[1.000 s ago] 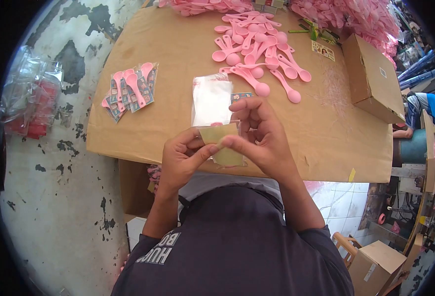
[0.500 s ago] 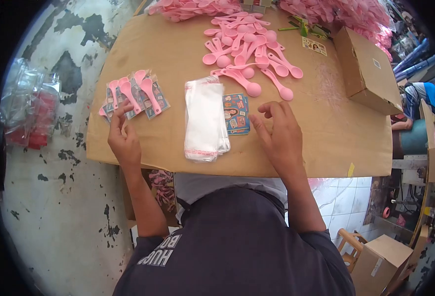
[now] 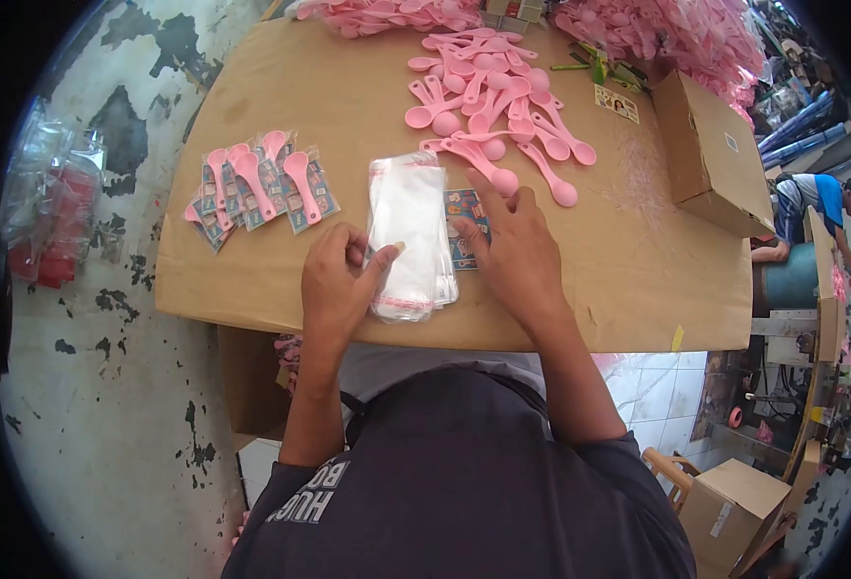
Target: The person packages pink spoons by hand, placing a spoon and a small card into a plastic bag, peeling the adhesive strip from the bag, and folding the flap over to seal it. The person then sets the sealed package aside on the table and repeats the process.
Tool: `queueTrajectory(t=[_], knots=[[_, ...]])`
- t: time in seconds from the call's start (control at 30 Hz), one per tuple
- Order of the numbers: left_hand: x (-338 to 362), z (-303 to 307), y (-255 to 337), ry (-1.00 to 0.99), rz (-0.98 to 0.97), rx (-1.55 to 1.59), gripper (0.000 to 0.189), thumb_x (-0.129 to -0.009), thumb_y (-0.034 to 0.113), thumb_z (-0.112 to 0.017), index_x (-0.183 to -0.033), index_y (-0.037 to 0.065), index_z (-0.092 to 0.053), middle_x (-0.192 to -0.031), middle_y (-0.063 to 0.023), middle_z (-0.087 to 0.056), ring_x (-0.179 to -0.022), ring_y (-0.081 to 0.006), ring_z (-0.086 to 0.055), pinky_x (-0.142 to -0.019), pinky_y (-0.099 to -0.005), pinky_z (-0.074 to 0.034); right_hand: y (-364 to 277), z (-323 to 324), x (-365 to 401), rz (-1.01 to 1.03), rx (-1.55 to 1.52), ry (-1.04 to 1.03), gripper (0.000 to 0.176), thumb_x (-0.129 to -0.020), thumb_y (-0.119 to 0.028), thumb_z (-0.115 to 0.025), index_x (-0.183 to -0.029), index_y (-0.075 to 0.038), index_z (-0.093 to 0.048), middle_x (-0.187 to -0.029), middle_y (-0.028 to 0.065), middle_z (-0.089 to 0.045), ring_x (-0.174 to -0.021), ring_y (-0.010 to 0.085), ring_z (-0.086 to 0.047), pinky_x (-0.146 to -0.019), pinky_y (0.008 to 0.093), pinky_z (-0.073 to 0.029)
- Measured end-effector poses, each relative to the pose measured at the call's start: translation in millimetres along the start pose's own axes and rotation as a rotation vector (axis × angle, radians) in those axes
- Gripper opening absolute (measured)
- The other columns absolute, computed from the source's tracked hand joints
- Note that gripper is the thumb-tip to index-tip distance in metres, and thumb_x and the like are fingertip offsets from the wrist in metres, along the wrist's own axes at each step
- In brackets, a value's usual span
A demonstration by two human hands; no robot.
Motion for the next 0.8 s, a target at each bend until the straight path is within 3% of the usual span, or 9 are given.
queueTrajectory(t=[0.07,0.13,0.33,0.37,0.43,0.57,0.63,0.8], knots=[[1,-2,-5,-0.009,0.028,0.035,0.039,-0.084,0.033,-0.083,-0.083,0.004,-0.058,-0.072,-0.0077,-0.053,-0.069,-0.0278,-0.053,-0.069,-0.0435,-0.043,-2,-1,-6,0.053,-0.055,-0.012,0.046,-0.099,-0.036,-0.064,-0.142,-0.022,-0.057,-0.114,0.0149,-0.054,-0.101,0.0327,-0.061,-0.080,0.0463,-0.054],[0,-1,-5,0.040,-0.008,0.012,0.038,-0.083,0.029,-0.085,-0.083,0.001,-0.060,-0.071,-0.0067,-0.052,-0.067,-0.0206,-0.050,-0.063,-0.0369,-0.044,-5,-5,-10,0.117,0.000,0.010,0.042,-0.099,-0.035,-0.063,-0.139,-0.023,-0.059,-0.113,0.0143,-0.054,-0.101,0.0319,-0.060,-0.081,0.0458,-0.054],[2,-2,-15,0.083,0.031,0.127,0.029,-0.089,0.022,-0.080,-0.086,0.000,-0.062,-0.072,-0.0049,-0.057,-0.063,-0.0123,-0.050,-0.058,-0.0305,-0.043,-12,-5,-3,0.208,0.037,-0.009,0.035,-0.099,-0.028,-0.063,-0.134,-0.024,-0.064,-0.114,0.0131,-0.051,-0.105,0.0302,-0.057,-0.087,0.0439,-0.052],[2,-1,-14,0.081,0.034,0.126,0.029,-0.089,0.022,-0.080,-0.086,0.000,-0.062,-0.072,-0.0049,-0.057,-0.063,-0.0123,-0.050,-0.058,-0.0305,-0.043,-12,-5,0,0.235,0.034,-0.010,0.036,-0.099,-0.027,-0.063,-0.134,-0.023,-0.064,-0.115,0.0137,-0.051,-0.107,0.0304,-0.056,-0.091,0.0431,-0.051],[3,-1,-13,0.060,0.110,0.201,0.028,-0.088,0.020,-0.078,-0.080,0.002,-0.059,-0.071,-0.0088,-0.059,-0.068,-0.0257,-0.058,-0.067,-0.0416,-0.045,-8,-4,6,0.271,0.013,-0.015,0.035,-0.098,-0.027,-0.064,-0.133,-0.025,-0.065,-0.116,0.0134,-0.050,-0.109,0.0304,-0.054,-0.091,0.0433,-0.050],[3,-1,-15,0.044,0.123,0.186,0.027,-0.090,0.019,-0.078,-0.079,0.001,-0.060,-0.071,-0.0092,-0.060,-0.066,-0.0239,-0.058,-0.064,-0.0400,-0.046,0,2,18,0.350,-0.023,-0.074,0.034,-0.097,-0.023,-0.064,-0.131,-0.027,-0.067,-0.120,0.0134,-0.049,-0.112,0.0310,-0.052,-0.096,0.0430,-0.048],[4,-2,-19,0.069,0.091,0.190,0.024,-0.094,0.018,-0.076,-0.084,-0.002,-0.064,-0.068,-0.0013,-0.061,-0.059,-0.0070,-0.050,-0.055,-0.0274,-0.041,9,9,23,0.343,-0.021,-0.107,0.034,-0.097,-0.021,-0.063,-0.130,-0.027,-0.067,-0.122,0.0131,-0.049,-0.113,0.0312,-0.052,-0.097,0.0432,-0.048],[6,-2,-25,0.046,0.132,0.248,0.025,-0.096,0.018,-0.073,-0.086,-0.003,-0.066,-0.069,0.0008,-0.060,-0.062,-0.0053,-0.050,-0.056,-0.0261,-0.041,44,20,27,0.365,0.003,-0.160,0.036,-0.097,-0.016,-0.062,-0.130,-0.029,-0.068,-0.125,0.0116,-0.048,-0.115,0.0297,-0.052,-0.098,0.0425,-0.048]])
Point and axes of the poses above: each hand's wrist, its own x-axis away from the middle knuckle, its own z-axis out of the back of the hand, y = z × x, the point moved 8 cm from there along -x, towards the middle knuckle
